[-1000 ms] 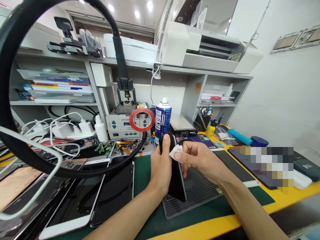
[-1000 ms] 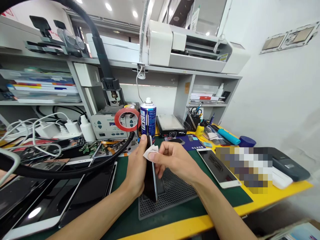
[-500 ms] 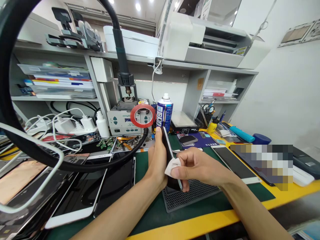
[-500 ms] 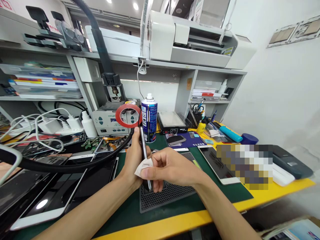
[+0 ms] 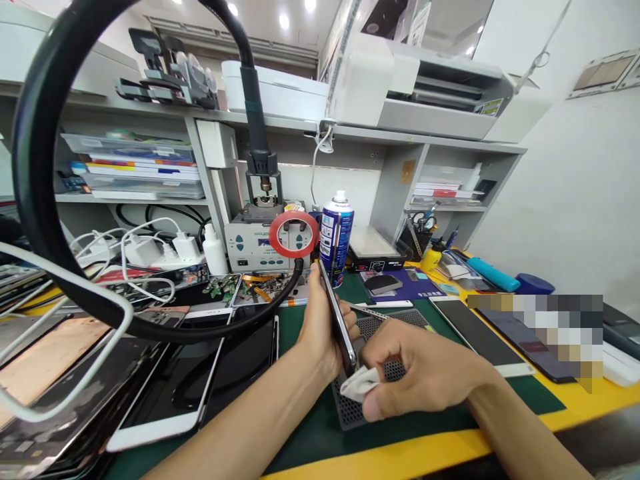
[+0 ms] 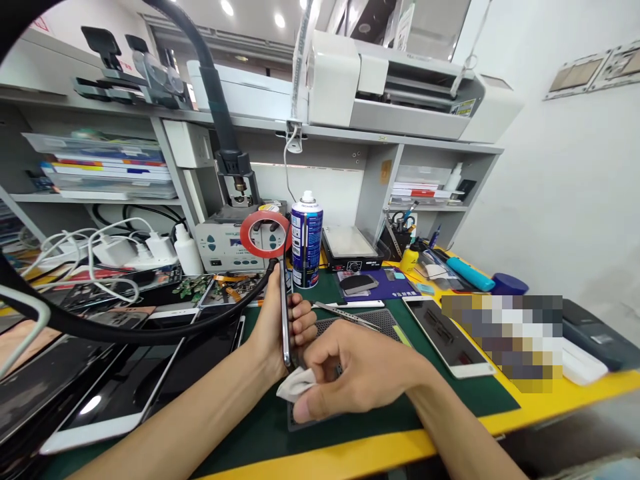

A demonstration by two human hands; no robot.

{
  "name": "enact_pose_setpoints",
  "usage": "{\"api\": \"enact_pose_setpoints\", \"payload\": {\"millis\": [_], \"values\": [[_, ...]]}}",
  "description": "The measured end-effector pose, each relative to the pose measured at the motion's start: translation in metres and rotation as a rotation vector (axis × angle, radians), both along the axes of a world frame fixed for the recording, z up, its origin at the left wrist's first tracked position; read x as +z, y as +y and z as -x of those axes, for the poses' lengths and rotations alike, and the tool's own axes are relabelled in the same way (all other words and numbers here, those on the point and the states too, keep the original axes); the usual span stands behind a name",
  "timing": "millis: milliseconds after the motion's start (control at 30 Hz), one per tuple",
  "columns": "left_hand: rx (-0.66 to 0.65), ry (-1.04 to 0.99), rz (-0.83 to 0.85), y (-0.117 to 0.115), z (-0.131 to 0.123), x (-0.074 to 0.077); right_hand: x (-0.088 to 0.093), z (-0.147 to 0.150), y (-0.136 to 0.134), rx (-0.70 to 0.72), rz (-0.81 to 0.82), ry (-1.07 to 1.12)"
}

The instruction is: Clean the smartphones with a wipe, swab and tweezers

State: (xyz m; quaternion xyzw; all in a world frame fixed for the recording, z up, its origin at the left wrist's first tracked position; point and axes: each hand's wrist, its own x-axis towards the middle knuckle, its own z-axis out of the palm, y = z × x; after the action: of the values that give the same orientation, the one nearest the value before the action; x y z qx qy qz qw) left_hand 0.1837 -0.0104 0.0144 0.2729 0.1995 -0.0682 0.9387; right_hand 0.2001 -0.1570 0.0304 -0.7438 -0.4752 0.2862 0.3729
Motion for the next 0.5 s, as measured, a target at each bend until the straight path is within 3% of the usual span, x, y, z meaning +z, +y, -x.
{"api": "enact_pose_setpoints", "payload": {"millis": [200,367,500], "values": [[-0.056,0.088,0.053,0.001,0.001,0.003,-0.001,-0.001,0.000,-0.026,-0.144,0.065],[-0.078,0.136,0.036,-0.002,0.002,-0.001,-0.007,0.001,0.007,-0.127,-0.383,0.183],[-0.220,0.100,0.007,-0.003,0.004,-0.007,-0.006,0.005,0.009,-0.186,-0.454,0.341]]}}
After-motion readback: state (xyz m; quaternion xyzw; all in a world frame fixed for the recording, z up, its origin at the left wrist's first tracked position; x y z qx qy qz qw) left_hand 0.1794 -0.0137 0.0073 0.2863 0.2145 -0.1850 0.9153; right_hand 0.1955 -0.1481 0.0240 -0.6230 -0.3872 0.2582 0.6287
